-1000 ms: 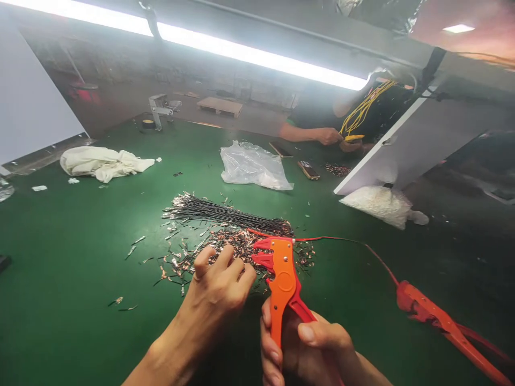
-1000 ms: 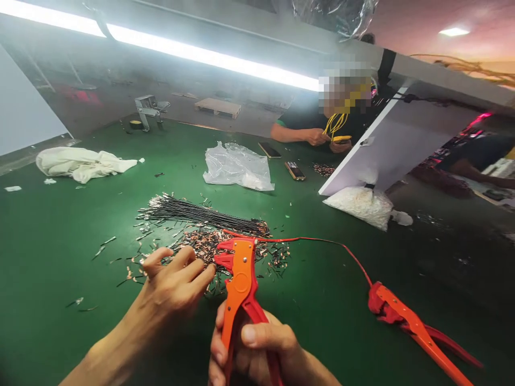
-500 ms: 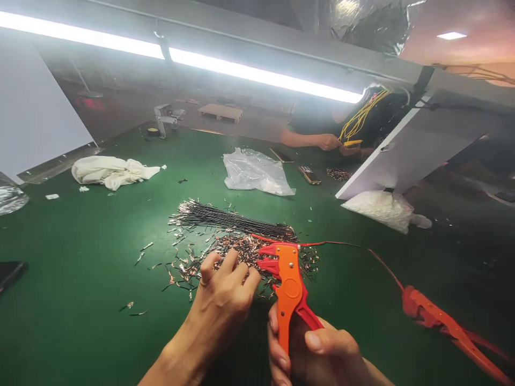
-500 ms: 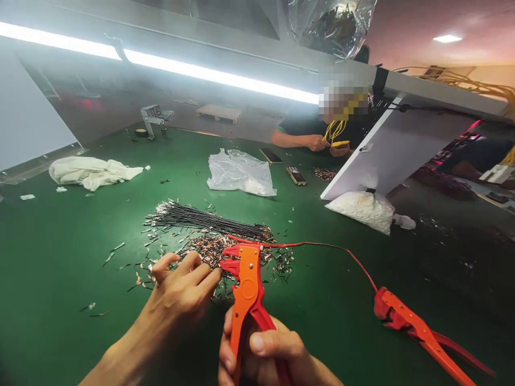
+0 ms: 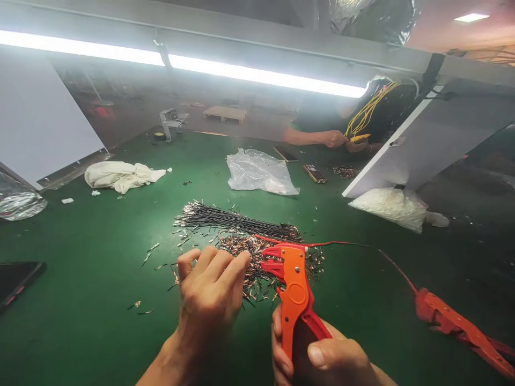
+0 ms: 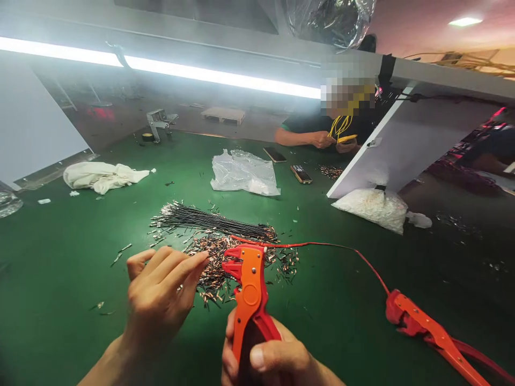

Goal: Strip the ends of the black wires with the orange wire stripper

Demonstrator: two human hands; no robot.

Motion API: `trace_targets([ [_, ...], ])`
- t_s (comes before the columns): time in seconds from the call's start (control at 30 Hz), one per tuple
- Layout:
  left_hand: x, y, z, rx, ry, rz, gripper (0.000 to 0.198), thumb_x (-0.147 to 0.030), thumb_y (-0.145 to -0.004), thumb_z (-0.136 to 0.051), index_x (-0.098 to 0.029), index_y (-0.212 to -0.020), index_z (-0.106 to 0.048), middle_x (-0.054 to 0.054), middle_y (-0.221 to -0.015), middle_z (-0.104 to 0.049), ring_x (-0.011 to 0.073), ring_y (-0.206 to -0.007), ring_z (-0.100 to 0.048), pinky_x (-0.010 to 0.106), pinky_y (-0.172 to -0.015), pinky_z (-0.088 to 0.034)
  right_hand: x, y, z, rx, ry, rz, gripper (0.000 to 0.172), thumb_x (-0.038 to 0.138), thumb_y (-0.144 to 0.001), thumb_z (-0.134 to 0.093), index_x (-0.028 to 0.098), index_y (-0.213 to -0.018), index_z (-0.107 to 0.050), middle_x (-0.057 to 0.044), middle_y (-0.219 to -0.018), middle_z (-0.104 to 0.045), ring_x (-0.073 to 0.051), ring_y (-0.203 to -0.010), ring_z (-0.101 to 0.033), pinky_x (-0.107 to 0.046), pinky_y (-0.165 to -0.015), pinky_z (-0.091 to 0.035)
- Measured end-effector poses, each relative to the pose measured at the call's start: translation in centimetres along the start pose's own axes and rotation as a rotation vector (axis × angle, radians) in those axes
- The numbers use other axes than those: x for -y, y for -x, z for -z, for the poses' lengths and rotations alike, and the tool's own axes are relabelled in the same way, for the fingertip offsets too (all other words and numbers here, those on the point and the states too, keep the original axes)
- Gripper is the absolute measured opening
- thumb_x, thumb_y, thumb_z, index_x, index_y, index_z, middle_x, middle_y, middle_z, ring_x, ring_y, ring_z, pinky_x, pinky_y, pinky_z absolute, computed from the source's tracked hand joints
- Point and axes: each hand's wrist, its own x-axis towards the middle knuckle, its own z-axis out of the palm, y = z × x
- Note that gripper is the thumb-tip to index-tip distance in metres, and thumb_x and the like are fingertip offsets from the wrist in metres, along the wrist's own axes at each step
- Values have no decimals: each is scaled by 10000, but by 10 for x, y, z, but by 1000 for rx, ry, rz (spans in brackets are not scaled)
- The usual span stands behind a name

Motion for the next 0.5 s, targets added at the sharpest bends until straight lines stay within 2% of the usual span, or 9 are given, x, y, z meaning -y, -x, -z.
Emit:
trace_targets([
  [0.2, -3, 1, -1, 59, 38, -56, 172, -63, -824, -663, -184, -947, -674, -25, -665, -636, 126, -633, -528, 339, -775, -342, -1, 0, 1, -8, -8, 34, 394, 282, -742, -639, 124, -1099, -584, -57, -813, -591, -195, -724, -608, -368, -720, -454],
  [0.37, -4, 5, -4, 106, 109, -130, 194, -29, -802, -653, -161, -943, -672, -8, -668, -623, 137, -673, -510, 333, -778, -370, 5, -2, 0, -51, 0, 169, 481, 291, -808, -565, 129, -1260, -540, -119, -938, -643, -224, -724, -637, -411, -689, -494],
  [0.5, -4, 8, -5, 169, 144, -178, 203, -15, -808, -625, -151, -954, -665, -2, -686, -623, 140, -687, -492, 333, -788, -373, 16, -3, -1, -75, -85, 244, 465, 292, -839, -469, 157, -1276, -552, -155, -1077, -667, -220, -717, -637, -397, -671, -502],
])
